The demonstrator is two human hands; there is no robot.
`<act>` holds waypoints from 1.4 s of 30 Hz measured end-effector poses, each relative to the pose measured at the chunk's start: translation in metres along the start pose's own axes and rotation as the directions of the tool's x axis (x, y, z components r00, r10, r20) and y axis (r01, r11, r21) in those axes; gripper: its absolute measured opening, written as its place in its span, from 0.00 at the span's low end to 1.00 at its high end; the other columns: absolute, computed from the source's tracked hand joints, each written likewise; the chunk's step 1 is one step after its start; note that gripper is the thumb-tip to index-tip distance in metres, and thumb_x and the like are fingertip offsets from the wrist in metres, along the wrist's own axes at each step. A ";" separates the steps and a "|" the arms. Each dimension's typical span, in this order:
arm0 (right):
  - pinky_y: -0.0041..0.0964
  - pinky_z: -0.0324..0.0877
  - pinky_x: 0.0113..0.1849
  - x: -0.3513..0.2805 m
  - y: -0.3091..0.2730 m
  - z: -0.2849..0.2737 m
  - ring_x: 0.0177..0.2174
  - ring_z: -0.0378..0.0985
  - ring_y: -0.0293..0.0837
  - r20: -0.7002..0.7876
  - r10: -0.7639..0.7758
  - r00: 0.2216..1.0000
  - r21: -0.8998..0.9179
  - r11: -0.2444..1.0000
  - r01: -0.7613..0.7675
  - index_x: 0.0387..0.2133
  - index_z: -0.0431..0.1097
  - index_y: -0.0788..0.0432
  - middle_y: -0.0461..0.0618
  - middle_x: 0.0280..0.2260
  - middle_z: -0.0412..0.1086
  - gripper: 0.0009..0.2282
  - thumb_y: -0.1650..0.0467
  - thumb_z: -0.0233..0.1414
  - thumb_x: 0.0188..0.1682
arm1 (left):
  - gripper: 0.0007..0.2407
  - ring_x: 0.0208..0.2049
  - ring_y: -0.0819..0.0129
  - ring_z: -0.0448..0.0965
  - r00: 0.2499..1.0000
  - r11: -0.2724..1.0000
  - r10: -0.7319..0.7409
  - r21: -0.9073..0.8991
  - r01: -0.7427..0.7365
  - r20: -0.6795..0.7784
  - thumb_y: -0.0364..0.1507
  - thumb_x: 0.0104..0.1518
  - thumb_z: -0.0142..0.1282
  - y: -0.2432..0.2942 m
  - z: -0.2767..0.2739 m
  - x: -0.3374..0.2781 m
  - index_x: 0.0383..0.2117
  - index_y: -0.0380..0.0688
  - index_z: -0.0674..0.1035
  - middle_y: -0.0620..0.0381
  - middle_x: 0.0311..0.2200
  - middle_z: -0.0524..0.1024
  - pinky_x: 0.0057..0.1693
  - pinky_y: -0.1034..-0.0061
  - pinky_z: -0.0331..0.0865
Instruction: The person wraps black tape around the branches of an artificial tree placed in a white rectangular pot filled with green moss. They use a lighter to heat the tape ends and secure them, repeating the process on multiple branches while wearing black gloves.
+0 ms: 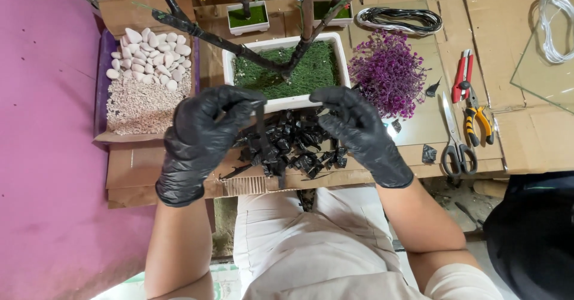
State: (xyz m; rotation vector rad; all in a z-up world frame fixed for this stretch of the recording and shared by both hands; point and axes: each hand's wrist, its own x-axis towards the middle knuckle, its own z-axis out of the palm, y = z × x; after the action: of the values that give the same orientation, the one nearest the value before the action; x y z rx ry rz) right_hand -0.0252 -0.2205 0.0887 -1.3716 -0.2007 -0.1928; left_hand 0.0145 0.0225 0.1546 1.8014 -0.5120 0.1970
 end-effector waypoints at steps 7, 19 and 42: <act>0.44 0.76 0.50 0.001 0.027 0.036 0.52 0.75 0.50 0.263 0.089 0.961 0.348 0.920 -0.180 0.54 0.65 0.69 0.59 0.51 0.72 0.24 0.84 0.60 0.42 | 0.06 0.36 0.45 0.85 0.979 0.984 0.179 -0.008 -0.179 0.095 0.20 0.61 0.61 0.040 0.005 0.004 0.42 0.39 0.83 0.42 0.34 0.83 0.42 0.60 0.81; 0.34 0.79 0.29 0.018 -0.029 0.005 0.26 0.82 0.44 0.156 0.108 0.982 0.013 0.994 -0.111 0.31 0.76 0.68 0.58 0.25 0.77 0.06 0.82 0.62 0.42 | 0.08 0.42 0.49 0.84 0.988 0.997 0.068 0.012 -0.070 0.142 0.20 0.59 0.62 0.022 -0.012 -0.002 0.43 0.38 0.82 0.44 0.40 0.82 0.50 0.58 0.77; 0.38 0.79 0.33 0.025 -0.057 -0.028 0.27 0.82 0.43 0.389 0.271 0.880 -0.392 0.914 -0.108 0.33 0.80 0.65 0.56 0.23 0.79 0.05 0.78 0.61 0.44 | 0.06 0.33 0.58 0.88 0.947 0.972 -0.099 -0.172 0.157 0.307 0.28 0.55 0.68 0.004 0.047 -0.004 0.37 0.48 0.86 0.51 0.29 0.86 0.44 0.68 0.81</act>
State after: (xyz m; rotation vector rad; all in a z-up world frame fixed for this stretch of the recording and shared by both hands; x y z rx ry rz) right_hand -0.0146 -0.2587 0.1440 -1.7831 -0.4168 0.2687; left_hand 0.0035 -0.0214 0.1428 1.6720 -0.6005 -0.2129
